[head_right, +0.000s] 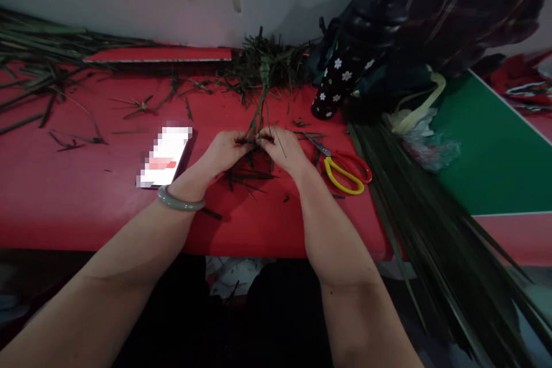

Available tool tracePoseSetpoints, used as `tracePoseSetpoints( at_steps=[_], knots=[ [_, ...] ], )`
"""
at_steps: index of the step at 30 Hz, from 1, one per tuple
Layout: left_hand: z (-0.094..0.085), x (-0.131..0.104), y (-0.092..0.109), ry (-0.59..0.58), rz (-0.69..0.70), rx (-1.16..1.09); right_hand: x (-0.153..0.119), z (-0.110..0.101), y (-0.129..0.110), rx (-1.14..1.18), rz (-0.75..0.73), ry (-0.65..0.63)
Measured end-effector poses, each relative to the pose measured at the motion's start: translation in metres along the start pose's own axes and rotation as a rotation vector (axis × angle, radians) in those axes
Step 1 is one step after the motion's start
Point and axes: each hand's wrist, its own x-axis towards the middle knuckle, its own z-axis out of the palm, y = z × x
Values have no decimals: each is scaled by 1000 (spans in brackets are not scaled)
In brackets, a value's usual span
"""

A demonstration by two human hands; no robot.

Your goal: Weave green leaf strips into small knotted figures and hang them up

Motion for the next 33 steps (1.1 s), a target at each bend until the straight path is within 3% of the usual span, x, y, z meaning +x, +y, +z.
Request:
tracePoseSetpoints(
  at_steps=[3,12,19,33],
  knots=[
    [-1,0,2,-55,-8,70,0,0,0,18,12,-2],
    [-2,-1,5,-74,-17,89,2,1,0,-24,19,32],
    [1,-1,4,-59,-5,95,4,5,6,-1,-67,56],
    [2,-2,5,-39,-31,116,3,8,9,67,-75,87]
  ],
)
